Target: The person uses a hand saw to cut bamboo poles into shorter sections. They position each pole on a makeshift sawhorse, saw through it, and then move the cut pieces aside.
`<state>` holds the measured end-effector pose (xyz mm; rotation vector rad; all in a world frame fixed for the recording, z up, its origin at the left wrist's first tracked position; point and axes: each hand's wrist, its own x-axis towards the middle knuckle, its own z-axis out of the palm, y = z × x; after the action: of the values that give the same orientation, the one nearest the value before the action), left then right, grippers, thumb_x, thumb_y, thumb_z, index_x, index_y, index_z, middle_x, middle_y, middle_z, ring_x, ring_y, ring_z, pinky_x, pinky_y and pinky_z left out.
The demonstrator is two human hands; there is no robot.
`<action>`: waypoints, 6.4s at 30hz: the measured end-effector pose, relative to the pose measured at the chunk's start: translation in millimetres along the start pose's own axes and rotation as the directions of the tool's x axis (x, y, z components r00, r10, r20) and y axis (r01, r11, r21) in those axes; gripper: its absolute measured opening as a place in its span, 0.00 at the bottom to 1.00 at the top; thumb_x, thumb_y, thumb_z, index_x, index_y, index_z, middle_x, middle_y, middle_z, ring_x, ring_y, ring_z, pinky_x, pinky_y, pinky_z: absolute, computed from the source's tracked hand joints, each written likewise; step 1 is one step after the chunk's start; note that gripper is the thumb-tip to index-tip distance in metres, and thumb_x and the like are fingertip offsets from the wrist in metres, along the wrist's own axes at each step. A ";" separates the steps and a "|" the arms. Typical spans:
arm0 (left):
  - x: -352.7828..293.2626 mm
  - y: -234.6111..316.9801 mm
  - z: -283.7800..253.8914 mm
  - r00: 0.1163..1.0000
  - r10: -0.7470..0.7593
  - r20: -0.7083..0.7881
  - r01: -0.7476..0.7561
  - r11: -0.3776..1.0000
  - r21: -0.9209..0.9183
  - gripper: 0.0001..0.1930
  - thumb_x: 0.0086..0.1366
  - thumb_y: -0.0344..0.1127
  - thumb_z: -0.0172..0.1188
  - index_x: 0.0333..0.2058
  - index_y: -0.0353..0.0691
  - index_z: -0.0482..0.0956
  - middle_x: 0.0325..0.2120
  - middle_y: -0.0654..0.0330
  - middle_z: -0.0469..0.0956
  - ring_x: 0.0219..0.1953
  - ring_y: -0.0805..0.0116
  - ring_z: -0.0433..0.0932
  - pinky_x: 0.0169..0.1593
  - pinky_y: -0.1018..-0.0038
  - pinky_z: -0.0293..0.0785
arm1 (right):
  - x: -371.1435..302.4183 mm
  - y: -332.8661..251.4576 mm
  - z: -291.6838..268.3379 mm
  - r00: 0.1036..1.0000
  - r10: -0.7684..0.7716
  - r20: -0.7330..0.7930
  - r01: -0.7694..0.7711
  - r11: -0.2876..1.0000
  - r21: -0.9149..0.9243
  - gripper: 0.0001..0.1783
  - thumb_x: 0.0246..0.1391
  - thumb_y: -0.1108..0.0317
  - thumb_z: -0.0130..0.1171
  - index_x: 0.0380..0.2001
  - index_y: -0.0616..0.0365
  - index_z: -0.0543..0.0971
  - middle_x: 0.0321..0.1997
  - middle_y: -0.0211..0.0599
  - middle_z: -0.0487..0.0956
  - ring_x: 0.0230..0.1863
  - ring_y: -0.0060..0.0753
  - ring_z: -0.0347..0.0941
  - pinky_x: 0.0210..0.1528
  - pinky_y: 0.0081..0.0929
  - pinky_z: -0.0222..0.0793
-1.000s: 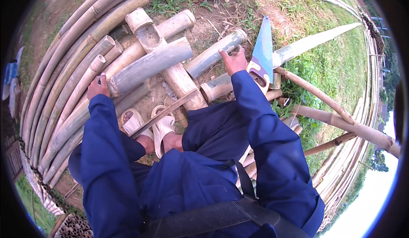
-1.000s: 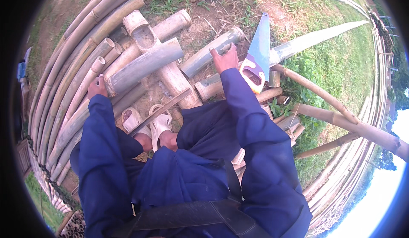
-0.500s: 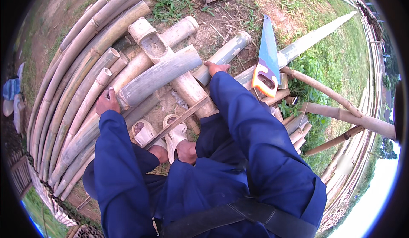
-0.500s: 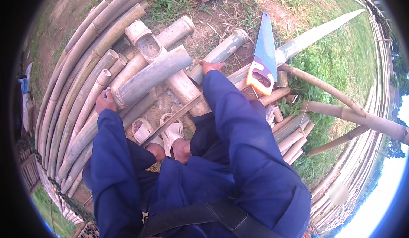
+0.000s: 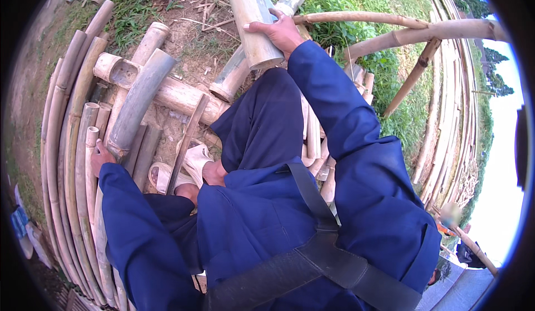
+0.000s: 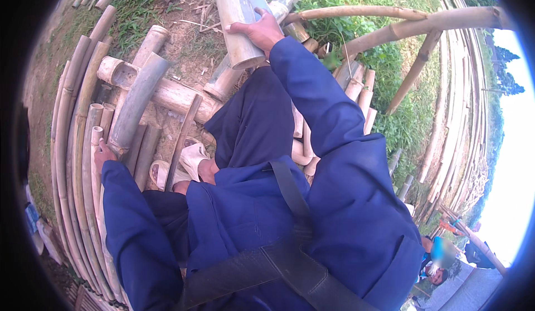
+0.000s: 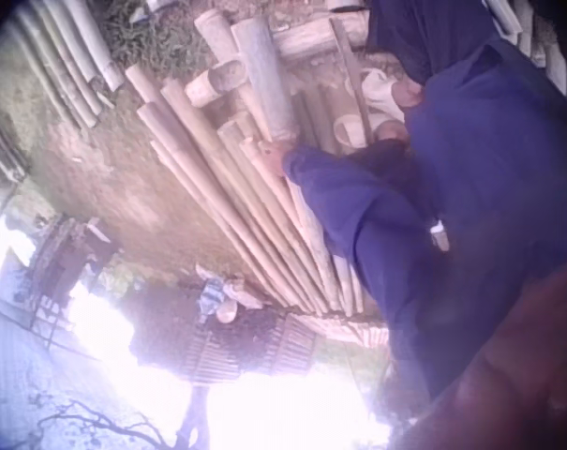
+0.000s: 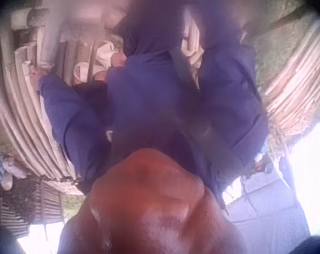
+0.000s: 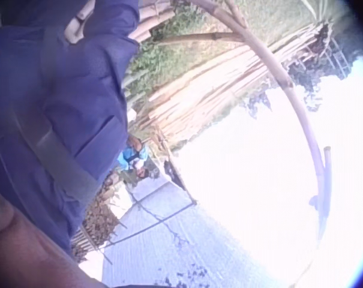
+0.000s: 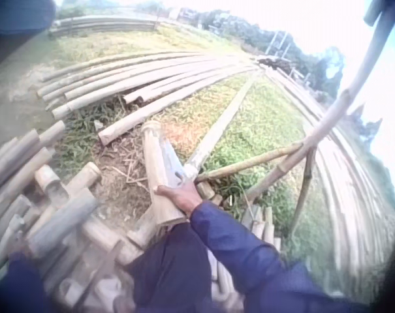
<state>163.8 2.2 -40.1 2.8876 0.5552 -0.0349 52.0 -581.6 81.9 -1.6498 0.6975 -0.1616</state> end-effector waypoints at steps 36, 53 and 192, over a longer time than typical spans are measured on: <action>74.0 -108.5 -169.2 0.953 0.299 0.037 -0.271 0.903 -0.333 0.24 0.67 0.55 0.60 0.45 0.38 0.85 0.33 0.58 0.84 0.30 0.70 0.78 0.42 0.70 0.76 | -280.4 227.5 -191.5 0.691 -0.263 -0.674 -0.443 0.583 -0.682 0.52 0.53 0.50 0.72 0.73 0.62 0.59 0.70 0.61 0.64 0.71 0.61 0.59 0.74 0.51 0.55; -193.4 -330.1 -47.2 0.843 -0.533 -0.075 0.289 0.567 -0.772 0.12 0.67 0.37 0.66 0.41 0.32 0.81 0.30 0.56 0.83 0.27 0.72 0.81 0.32 0.76 0.80 | 47.7 79.1 196.5 0.950 -0.044 0.309 0.145 0.939 -0.311 0.47 0.60 0.39 0.63 0.70 0.61 0.65 0.57 0.51 0.77 0.48 0.42 0.79 0.40 0.37 0.80; -156.5 103.4 -172.9 0.444 0.816 0.371 -0.762 0.562 -0.323 0.34 0.66 0.55 0.64 0.63 0.39 0.71 0.50 0.40 0.80 0.52 0.39 0.79 0.57 0.53 0.74 | -135.4 80.1 48.0 0.881 -0.327 0.343 0.460 0.414 -0.786 0.18 0.61 0.51 0.59 0.36 0.56 0.84 0.26 0.52 0.83 0.32 0.56 0.82 0.40 0.50 0.78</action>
<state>54.1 -114.2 158.6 2.5503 -0.8969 -0.5499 -62.0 -473.2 34.0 -2.7807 0.2207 -0.0233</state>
